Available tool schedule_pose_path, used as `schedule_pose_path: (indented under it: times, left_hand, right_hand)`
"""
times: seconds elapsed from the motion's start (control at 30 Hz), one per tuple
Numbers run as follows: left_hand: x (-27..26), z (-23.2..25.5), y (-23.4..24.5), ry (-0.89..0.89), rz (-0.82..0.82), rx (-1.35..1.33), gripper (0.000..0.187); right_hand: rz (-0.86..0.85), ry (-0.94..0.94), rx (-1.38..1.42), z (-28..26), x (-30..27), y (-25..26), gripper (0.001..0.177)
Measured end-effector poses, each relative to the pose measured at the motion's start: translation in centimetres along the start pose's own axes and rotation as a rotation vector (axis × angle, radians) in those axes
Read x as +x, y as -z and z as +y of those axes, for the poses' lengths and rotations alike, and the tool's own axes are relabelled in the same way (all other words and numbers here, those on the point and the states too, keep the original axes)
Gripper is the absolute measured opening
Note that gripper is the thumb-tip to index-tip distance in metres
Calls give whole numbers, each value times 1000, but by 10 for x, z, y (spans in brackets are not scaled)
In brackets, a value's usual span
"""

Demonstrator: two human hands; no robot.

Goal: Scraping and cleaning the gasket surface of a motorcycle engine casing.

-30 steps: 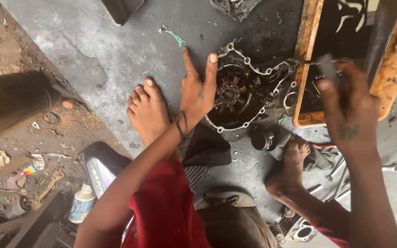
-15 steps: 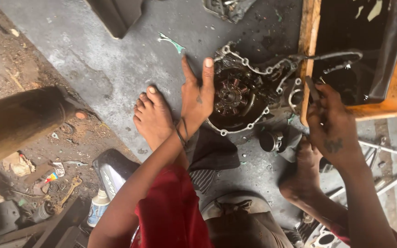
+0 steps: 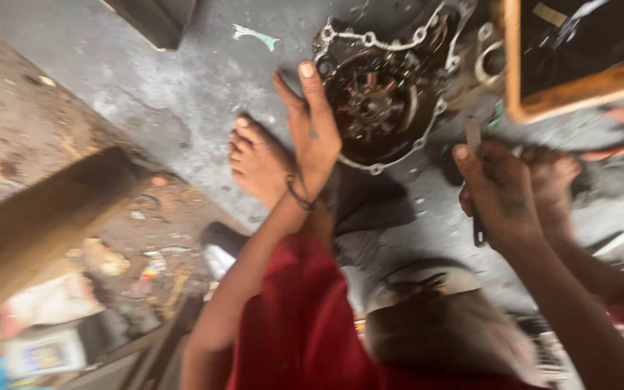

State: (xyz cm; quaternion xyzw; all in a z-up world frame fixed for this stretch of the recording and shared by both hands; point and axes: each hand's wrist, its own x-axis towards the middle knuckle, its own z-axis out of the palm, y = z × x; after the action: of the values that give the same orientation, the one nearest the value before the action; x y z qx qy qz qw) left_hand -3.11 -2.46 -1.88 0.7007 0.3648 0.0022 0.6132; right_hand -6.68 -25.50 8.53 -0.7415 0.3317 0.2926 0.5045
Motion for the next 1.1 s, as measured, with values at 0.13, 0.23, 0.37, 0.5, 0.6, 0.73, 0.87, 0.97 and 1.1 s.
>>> schedule_pose_path:
  times: [0.13,0.23,0.37,0.5,0.6,0.73,0.87,0.97,1.1]
  left_hand:
    - [-8,-1,1,71,-5,-31,110]
    - [-8,-5,8,67,-26,-31,109]
    - [-8,-11,23,101,-185,-59,107]
    - [-10,-15,26,161,-380,-159,105]
    - [-14,-19,34,199,-476,-253,104]
    - [-19,-28,37,235,-577,-363,104]
    - [-20,-32,28,195,-579,-400,102]
    - [-25,-36,24,171,-611,-426,101]
    - [-29,-38,34,118,-636,-462,102]
  right_hand:
    - [-79,-4,90,26,-19,-15,35]
    - [-207,-140,397,35,-35,-28,23]
    - [-271,-166,452,42,-46,-42,25]
    - [-265,-268,340,35,-51,-51,46]
    - [-246,-177,18,40,-42,-39,64]
    - [-221,117,-368,36,-15,-7,65]
    - [-76,204,-904,18,-15,0,53]
    - [-67,248,-901,24,-21,-6,51]
    - [-33,285,-755,33,-22,-13,53]
